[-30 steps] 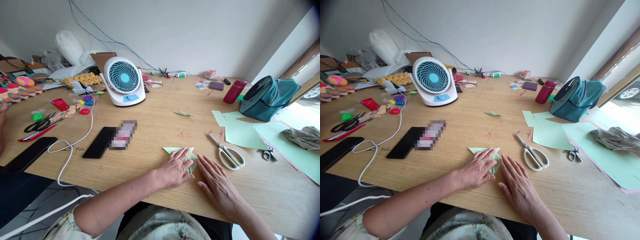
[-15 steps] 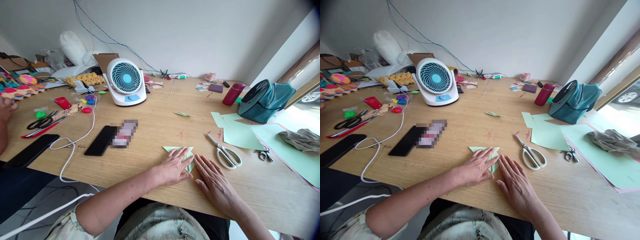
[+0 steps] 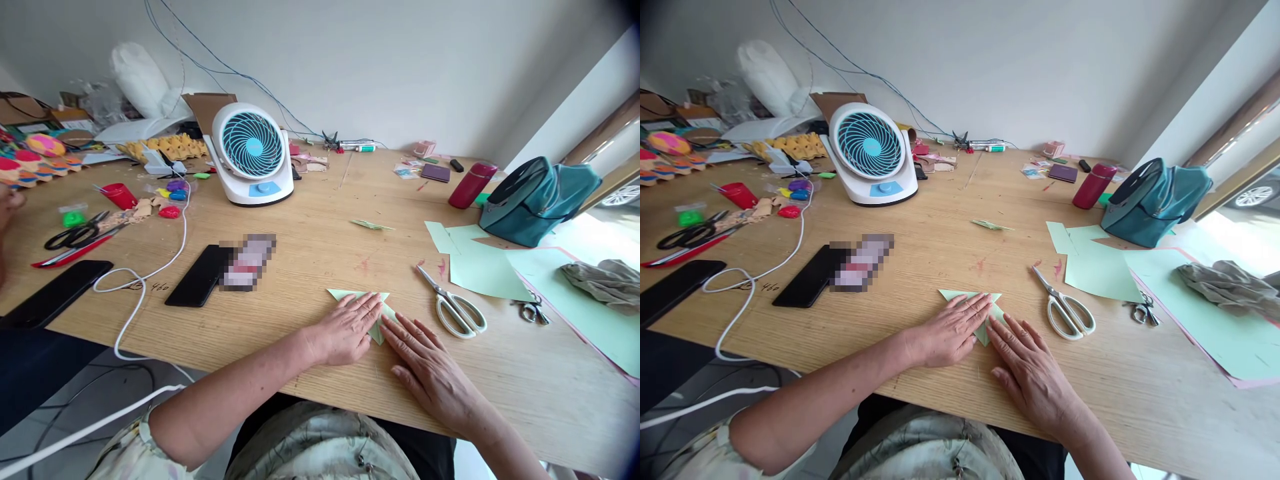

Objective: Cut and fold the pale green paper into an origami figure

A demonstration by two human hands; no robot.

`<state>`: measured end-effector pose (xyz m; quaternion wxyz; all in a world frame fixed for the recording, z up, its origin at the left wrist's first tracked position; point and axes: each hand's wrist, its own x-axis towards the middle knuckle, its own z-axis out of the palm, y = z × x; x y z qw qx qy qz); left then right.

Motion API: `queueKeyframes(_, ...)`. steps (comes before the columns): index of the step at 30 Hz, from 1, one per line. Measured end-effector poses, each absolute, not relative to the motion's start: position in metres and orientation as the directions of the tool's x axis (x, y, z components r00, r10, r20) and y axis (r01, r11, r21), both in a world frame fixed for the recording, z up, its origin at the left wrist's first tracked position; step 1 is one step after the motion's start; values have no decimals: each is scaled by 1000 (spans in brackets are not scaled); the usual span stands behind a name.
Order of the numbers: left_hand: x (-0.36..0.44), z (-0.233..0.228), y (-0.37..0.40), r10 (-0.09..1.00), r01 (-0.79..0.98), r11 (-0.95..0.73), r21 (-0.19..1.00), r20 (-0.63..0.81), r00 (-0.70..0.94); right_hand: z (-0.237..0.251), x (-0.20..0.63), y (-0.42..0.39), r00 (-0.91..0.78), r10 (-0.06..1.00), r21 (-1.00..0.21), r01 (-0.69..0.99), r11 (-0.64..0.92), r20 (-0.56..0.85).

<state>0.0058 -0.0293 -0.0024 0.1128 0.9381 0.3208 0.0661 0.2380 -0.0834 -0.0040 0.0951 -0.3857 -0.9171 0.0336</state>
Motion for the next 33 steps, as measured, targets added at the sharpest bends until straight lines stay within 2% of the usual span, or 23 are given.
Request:
queueKeyframes(7, 7, -3, -29, 631, 596, -764, 248, 95, 770, 6, 236, -84, -786, 598, -183, 572, 799, 154)
queueKeyframes(10, 5, -3, -28, 620, 576, -774, 264, 135, 773, 6, 240, -88, -806, 557, -207, 520, 829, 202)
queueKeyframes(15, 2, -1, -24, 583, 508, -797, 328, 198, 788, 8, 241, -80, -663, 652, -249, 605, 756, 367)
queueKeyframes(19, 1, -1, -18, 602, 486, -780, 393, 261, 755, 10, 229, -61, -597, 709, -230, 681, 695, 375)
queueKeyframes(26, -8, -6, 1, 795, 690, -605, 398, 349, 496, -10, 219, -45, -643, 693, -195, 672, 715, 325)
queueKeyframes(28, -10, -6, 2, 810, 721, -581, 377, 353, 468, -13, 221, -45, -643, 696, -196, 674, 712, 320)
queueKeyframes(30, -9, -4, -2, 771, 692, -634, 345, 351, 532, -13, 221, -45, -645, 694, -193, 673, 714, 318)
queueKeyframes(33, -3, -3, -16, 625, 557, -779, 288, 294, 723, -13, 221, -45, -654, 690, -176, 674, 718, 310)
